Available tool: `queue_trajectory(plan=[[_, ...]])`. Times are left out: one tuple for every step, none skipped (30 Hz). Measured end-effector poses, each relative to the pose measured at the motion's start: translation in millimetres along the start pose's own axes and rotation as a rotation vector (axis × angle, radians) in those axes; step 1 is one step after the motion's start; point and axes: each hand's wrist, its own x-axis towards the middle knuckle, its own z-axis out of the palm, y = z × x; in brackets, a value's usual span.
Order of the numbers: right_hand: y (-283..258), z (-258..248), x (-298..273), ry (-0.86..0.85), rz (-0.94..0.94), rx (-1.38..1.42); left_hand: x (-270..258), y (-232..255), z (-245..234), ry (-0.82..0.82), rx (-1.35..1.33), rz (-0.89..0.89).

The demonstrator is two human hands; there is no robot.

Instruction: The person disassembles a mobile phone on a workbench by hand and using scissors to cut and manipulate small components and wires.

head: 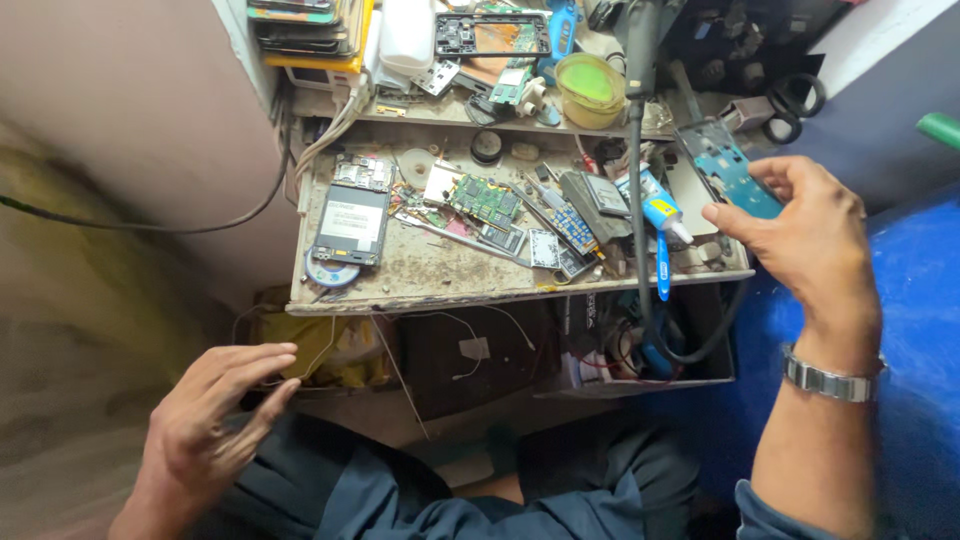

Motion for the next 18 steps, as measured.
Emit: queue_trajectory(plan=[[6.4,0.3,-1.3,-0.007,0.027,-0.008,2.3,0.7,0.8,-0.008,-0.002,0.013],[11.8,2.2,-2.4,-0.017,0.051,-0.012,5.1,2.5,0.6,-0.015,0.0,0.024],[17.0,4.4,-3.0,-0.027,0.076,-0.017,9.6,5.0,1.3,-0.013,-0.006,0.06],[22.6,7.5,-3.1,-0.03,0.083,-0.009,16.7,7.9,4.2,-0.013,-0.014,0.098],[28.1,12.3,-2.9,-0.033,0.09,-0.001,24.5,11.6,7.7,-0.012,-0.022,0.137],[33.5,17.4,-2.7,-0.036,0.098,0.008,32.5,16.0,11.3,-0.011,-0.031,0.181],[38.6,22.0,-1.8,-0.031,0.075,-0.035,40.7,20.6,15.6,-0.01,-0.039,0.225],[42.7,26.9,-0.8,-0.026,0.051,-0.077,48.3,25.2,18.9,-0.009,-0.047,0.267],[45.8,31.3,-0.2,-0.022,0.026,-0.119,55.2,29.5,21.6,-0.031,-0.039,0.285],[48.1,34.7,-0.4,-0.016,0.014,-0.123,61.4,33.5,24.4,-0.053,-0.033,0.301],[49.4,37.5,-1.1,-0.01,0.001,-0.127,67.8,36.6,27.6,-0.076,-0.027,0.317],[50.0,38.8,-1.9,-0.004,-0.011,-0.132,74.6,39.1,31.9,-0.108,-0.024,0.335],[49.8,38.3,-2.8,0.004,-0.016,-0.138,81.6,40.6,36.6,-0.14,-0.021,0.354],[48.5,36.6,-3.6,0.012,-0.021,-0.143,89.1,41.0,41.6,-0.173,-0.017,0.373],[46.1,33.9,-4.7,0.02,-0.026,-0.148,98.0,40.2,47.2,-0.206,-0.003,0.387],[42.3,31.1,-5.5,0.015,-0.016,-0.122,108.6,38.5,52.9,-0.237,0.013,0.403],[38.0,27.1,-7.0,0.011,-0.006,-0.096,119.1,37.2,58.5,-0.269,0.03,0.418],[32.4,23.4,-7.1,0.007,0.001,-0.068,131.1,35.9,64.2,-0.289,0.038,0.426]])
